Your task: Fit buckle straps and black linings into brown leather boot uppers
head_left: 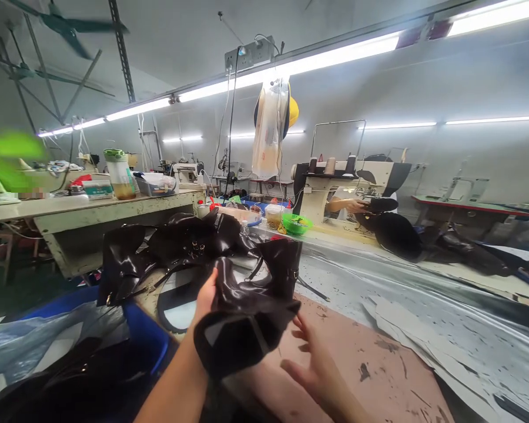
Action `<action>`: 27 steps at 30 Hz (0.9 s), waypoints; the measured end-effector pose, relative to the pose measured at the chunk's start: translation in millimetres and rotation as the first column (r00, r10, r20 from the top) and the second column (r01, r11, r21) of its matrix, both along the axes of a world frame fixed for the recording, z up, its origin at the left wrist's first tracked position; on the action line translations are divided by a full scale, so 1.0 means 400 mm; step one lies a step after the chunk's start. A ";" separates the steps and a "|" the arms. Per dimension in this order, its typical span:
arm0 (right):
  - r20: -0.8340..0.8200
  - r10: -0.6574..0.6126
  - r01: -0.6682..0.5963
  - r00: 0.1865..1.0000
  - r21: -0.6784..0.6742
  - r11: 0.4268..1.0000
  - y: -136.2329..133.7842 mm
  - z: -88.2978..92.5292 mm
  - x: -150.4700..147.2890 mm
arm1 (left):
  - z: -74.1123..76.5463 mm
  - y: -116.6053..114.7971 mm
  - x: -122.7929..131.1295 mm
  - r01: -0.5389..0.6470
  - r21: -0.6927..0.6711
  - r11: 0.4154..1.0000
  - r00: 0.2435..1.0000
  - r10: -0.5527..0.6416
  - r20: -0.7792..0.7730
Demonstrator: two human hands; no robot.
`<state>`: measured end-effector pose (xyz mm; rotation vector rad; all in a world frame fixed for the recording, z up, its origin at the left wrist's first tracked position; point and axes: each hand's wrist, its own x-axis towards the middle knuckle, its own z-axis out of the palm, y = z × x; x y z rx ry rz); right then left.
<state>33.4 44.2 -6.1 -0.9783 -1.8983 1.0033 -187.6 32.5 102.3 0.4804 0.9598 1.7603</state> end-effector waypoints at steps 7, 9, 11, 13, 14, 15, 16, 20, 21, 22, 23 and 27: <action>-0.169 -0.123 0.070 0.978 -0.288 0.955 0.041 0.121 -0.098 | -0.025 -0.035 -0.057 -0.331 -0.090 0.939 0.943 0.333 0.010; -0.206 -0.189 0.100 0.960 -0.378 0.920 0.038 0.128 -0.112 | -0.042 -0.079 -0.072 -0.468 -0.026 0.883 0.883 0.467 -0.033; -0.239 -0.224 0.099 0.945 -0.445 0.890 0.027 0.128 -0.128 | -0.075 -0.124 -0.064 -0.531 0.101 0.841 0.822 0.540 -0.178; -0.250 -0.246 0.100 0.936 -0.482 0.870 0.015 0.124 -0.144 | -0.118 -0.162 -0.045 -0.465 0.172 0.869 0.771 0.493 -0.403; -0.249 -0.259 0.113 0.933 -0.480 0.870 0.011 0.121 -0.150 | -0.138 -0.175 -0.036 -0.434 0.155 0.887 0.745 0.451 -0.491; -0.247 -0.275 0.136 0.929 -0.462 0.876 0.011 0.120 -0.154 | -0.157 -0.184 -0.029 -0.415 0.121 0.902 0.727 0.408 -0.551; -0.245 -0.289 0.165 0.925 -0.428 0.888 0.015 0.119 -0.156 | -0.172 -0.189 -0.025 -0.415 0.081 0.906 0.717 0.380 -0.584; -0.171 -0.243 0.243 0.955 -0.017 0.970 0.061 0.140 -0.175 | -0.213 -0.176 -0.037 -0.407 0.013 0.913 0.731 0.334 -0.595; -0.084 -0.218 0.228 0.972 0.144 0.963 0.075 0.149 -0.187 | -0.223 -0.167 -0.043 -0.383 -0.019 0.923 0.745 0.297 -0.598; 0.037 -0.211 0.191 0.977 0.294 0.937 0.088 0.157 -0.204 | -0.234 -0.158 -0.050 -0.357 -0.073 0.931 0.759 0.243 -0.605; 0.183 -0.214 0.124 0.959 0.410 0.903 0.098 0.164 -0.224 | -0.246 -0.149 -0.058 -0.328 -0.147 0.933 0.773 0.176 -0.609; 0.582 -0.170 -0.173 0.795 0.487 0.856 0.111 0.166 -0.304 | -0.293 -0.124 -0.088 -0.251 -0.426 0.869 0.799 -0.062 -0.598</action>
